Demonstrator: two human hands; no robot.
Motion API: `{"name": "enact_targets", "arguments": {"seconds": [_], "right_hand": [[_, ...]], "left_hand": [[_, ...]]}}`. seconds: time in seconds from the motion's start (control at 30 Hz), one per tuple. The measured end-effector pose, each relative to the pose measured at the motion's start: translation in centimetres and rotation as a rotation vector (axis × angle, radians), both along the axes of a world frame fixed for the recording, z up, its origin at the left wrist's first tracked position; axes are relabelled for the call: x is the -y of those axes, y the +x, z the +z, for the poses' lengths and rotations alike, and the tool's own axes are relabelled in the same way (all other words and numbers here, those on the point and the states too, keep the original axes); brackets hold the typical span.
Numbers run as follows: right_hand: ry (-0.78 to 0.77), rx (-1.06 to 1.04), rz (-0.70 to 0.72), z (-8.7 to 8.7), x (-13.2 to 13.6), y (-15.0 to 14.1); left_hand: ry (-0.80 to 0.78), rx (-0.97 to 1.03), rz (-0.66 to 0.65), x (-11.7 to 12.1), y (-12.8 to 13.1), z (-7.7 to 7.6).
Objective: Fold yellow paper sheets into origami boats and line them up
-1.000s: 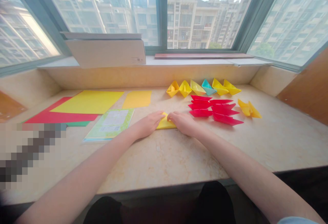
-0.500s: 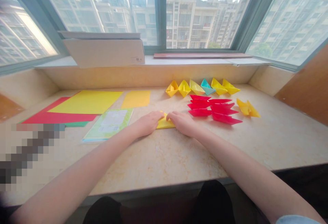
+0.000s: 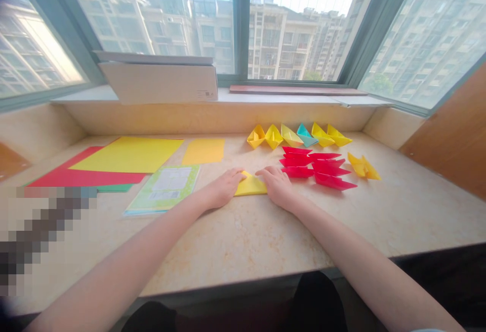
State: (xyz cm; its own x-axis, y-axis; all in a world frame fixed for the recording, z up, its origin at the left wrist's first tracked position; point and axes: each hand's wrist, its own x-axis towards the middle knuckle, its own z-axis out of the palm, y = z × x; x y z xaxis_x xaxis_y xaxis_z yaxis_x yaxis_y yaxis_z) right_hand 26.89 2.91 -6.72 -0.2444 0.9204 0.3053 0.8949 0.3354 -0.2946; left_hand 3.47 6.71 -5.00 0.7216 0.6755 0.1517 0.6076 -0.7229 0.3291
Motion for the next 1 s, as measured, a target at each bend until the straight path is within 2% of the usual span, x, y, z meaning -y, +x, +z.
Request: {"name": "enact_targets", "arguments": {"seconds": [0.1,0.2,0.33,0.4,0.47,0.57,0.63,0.7,0.77,0.87,1.0], "right_hand": [[0.024,0.001,-0.067,-0.3,0.3,1.1],[0.061,0.078,-0.068,0.2,0.8,1.1],[0.065,0.138,-0.017,1.1,1.2,0.0],[0.063,0.131,-0.022,1.3,1.2,-0.2],[0.089,0.098,-0.02,1.5,1.0,-0.1],[0.096,-0.031,0.076,1.8,0.9,0.7],[0.072,-0.135,0.099,2.2,0.8,1.5],[0.032,-0.182,0.055,2.5,0.9,2.4],[-0.039,-0.158,0.068,2.8,1.0,3.2],[-0.133,-0.127,0.17,2.9,1.0,3.8],[-0.106,-0.123,0.203,2.5,0.5,3.6]], "left_hand": [[0.015,0.014,-0.01,-0.1,-0.2,-0.2],[0.084,0.049,-0.078,-0.1,-0.4,-0.2],[0.218,0.11,-0.293,0.1,-0.8,0.2],[0.193,0.104,-0.377,0.3,-0.9,0.5],[0.098,0.09,-0.368,0.4,-1.0,0.7],[-0.018,0.081,-0.306,0.6,-1.1,1.0],[-0.029,0.097,-0.308,0.8,-1.1,1.2],[-0.025,0.119,-0.31,0.9,-1.1,1.4],[-0.029,0.136,-0.282,0.9,-1.1,1.6],[-0.037,0.148,-0.25,0.8,-1.2,1.7],[-0.004,0.146,-0.266,0.6,-1.3,1.5]]}}
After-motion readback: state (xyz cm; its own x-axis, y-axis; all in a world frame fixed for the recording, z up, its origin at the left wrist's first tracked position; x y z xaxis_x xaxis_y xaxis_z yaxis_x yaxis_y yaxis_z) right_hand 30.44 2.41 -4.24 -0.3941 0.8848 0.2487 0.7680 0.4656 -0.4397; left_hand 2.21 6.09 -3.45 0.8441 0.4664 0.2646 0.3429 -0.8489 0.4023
